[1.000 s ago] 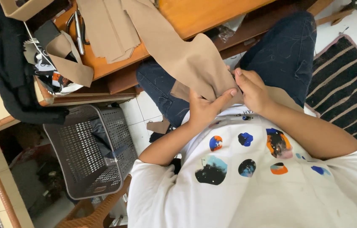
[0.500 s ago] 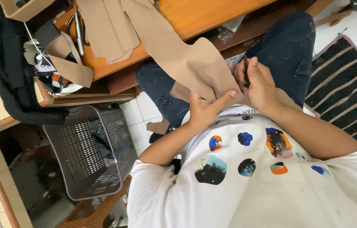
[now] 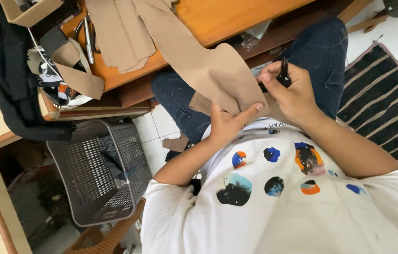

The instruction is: The person sits on the floor and uses small scissors to trim loose threads from the edges of a beige fabric piece. They hold the fabric in their left hand and carefully snip the threads with the scissors in their right hand.

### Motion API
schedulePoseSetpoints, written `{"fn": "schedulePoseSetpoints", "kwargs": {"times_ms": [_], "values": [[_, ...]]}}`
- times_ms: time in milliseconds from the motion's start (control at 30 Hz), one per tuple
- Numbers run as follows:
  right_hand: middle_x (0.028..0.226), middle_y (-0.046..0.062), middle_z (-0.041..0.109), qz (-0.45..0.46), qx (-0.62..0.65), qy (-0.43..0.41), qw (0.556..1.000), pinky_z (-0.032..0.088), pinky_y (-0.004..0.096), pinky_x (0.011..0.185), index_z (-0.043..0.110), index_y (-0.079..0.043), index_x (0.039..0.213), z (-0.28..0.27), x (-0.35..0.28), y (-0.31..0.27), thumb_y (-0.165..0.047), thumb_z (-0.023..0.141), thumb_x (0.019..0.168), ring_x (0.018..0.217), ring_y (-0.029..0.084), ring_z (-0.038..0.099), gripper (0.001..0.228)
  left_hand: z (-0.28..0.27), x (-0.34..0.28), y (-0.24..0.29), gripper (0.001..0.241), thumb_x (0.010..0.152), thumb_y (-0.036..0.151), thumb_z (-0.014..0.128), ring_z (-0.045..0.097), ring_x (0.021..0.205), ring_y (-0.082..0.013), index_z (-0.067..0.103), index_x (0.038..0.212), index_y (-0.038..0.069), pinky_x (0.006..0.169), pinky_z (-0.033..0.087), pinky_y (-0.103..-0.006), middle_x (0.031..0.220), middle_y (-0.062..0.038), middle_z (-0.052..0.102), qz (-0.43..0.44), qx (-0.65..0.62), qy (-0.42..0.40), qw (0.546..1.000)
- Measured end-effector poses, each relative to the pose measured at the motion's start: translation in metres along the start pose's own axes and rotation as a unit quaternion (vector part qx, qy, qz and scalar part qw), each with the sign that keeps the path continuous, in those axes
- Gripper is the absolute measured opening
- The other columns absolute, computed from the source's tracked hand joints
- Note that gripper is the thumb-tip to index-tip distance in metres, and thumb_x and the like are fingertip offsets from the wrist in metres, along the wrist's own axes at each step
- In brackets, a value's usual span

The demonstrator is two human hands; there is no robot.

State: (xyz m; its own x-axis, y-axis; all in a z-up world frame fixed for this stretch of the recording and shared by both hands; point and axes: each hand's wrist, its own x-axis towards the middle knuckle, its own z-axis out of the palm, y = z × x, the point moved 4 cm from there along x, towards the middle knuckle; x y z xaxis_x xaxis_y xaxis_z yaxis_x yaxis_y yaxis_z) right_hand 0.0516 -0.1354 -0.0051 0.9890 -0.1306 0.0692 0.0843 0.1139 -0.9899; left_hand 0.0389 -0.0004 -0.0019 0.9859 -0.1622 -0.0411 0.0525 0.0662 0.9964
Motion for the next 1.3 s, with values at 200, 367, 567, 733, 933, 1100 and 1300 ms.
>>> {"fn": "schedulePoseSetpoints", "kwargs": {"times_ms": [200, 367, 567, 733, 933, 1100, 1300], "values": [[0.045, 0.001, 0.034, 0.02, 0.064, 0.06, 0.996, 0.029, 0.017, 0.035, 0.052, 0.0, 0.082, -0.004, 0.001, 0.005, -0.009, 0.05, 0.091, 0.033, 0.005, 0.032, 0.013, 0.005, -0.001, -0.001, 0.043, 0.069, 0.0, 0.072, 0.053, 0.103, -0.0208, 0.051, 0.107, -0.001, 0.086, 0.047, -0.034, 0.107, -0.016, 0.059, 0.063, -0.106, -0.019, 0.992], [0.046, 0.0, 0.035, 0.023, 0.042, 0.08, 0.996, 0.028, 0.016, 0.035, 0.057, 0.0, 0.083, -0.01, 0.0, 0.01, -0.023, 0.051, 0.093, 0.033, 0.004, 0.032, 0.026, 0.001, 0.003, 0.0, 0.047, 0.067, -0.002, 0.072, 0.055, 0.101, -0.0193, 0.048, 0.108, 0.001, 0.086, 0.047, -0.0329, 0.106, -0.015, 0.06, 0.064, -0.123, -0.026, 0.99], [0.05, 0.004, 0.047, -0.047, -0.115, -0.054, 0.991, 0.035, 0.019, 0.047, 0.061, 0.0, 0.078, 0.0, -0.003, 0.007, -0.003, 0.072, 0.069, 0.047, 0.008, 0.044, 0.014, -0.005, 0.008, -0.02, 0.053, 0.064, 0.0, 0.075, 0.059, 0.09, -0.0194, 0.051, 0.111, 0.0, 0.077, 0.051, -0.0333, 0.101, -0.015, 0.061, 0.004, -0.118, -0.025, 0.993], [0.046, 0.001, 0.045, -0.061, -0.091, -0.119, 0.987, 0.033, 0.018, 0.043, 0.062, -0.002, 0.073, 0.001, 0.0, -0.01, -0.005, 0.067, 0.072, 0.045, 0.006, 0.04, 0.006, -0.016, 0.017, -0.026, 0.058, 0.074, 0.013, 0.06, 0.056, 0.099, -0.0199, 0.038, 0.128, 0.007, 0.082, 0.048, -0.0339, 0.113, -0.011, 0.055, -0.055, -0.378, -0.024, 0.924], [0.045, 0.004, 0.047, -0.092, -0.117, -0.223, 0.963, 0.036, 0.022, 0.041, 0.061, -0.003, 0.065, -0.001, 0.011, -0.014, -0.002, 0.064, 0.067, 0.042, 0.01, 0.043, 0.004, -0.042, 0.042, 0.016, 0.052, 0.081, 0.007, 0.05, 0.04, 0.12, -0.0314, 0.037, 0.131, 0.006, 0.098, 0.035, -0.0441, 0.136, -0.016, 0.035, -0.019, -0.473, -0.095, 0.875], [0.042, 0.006, 0.046, -0.084, -0.129, -0.241, 0.958, 0.035, 0.024, 0.04, 0.059, -0.003, 0.06, -0.005, 0.034, -0.021, 0.003, 0.059, 0.066, 0.038, 0.013, 0.042, 0.008, -0.051, 0.047, 0.038, 0.051, 0.084, 0.001, 0.049, 0.04, 0.12, -0.0318, 0.035, 0.133, 0.011, 0.097, 0.038, -0.0437, 0.138, -0.015, 0.032, 0.035, -0.393, -0.097, 0.914], [0.056, 0.013, 0.06, -0.071, -0.177, -0.313, 0.931, 0.046, 0.034, 0.046, 0.063, 0.0, 0.076, 0.001, 0.073, -0.019, 0.0, 0.059, 0.064, 0.048, 0.023, 0.058, 0.013, -0.061, 0.058, 0.051, 0.048, 0.088, 0.009, 0.047, 0.042, 0.118, -0.0323, 0.03, 0.133, 0.008, 0.094, 0.039, -0.0449, 0.135, -0.018, 0.034, 0.021, -0.298, -0.069, 0.952]]}}
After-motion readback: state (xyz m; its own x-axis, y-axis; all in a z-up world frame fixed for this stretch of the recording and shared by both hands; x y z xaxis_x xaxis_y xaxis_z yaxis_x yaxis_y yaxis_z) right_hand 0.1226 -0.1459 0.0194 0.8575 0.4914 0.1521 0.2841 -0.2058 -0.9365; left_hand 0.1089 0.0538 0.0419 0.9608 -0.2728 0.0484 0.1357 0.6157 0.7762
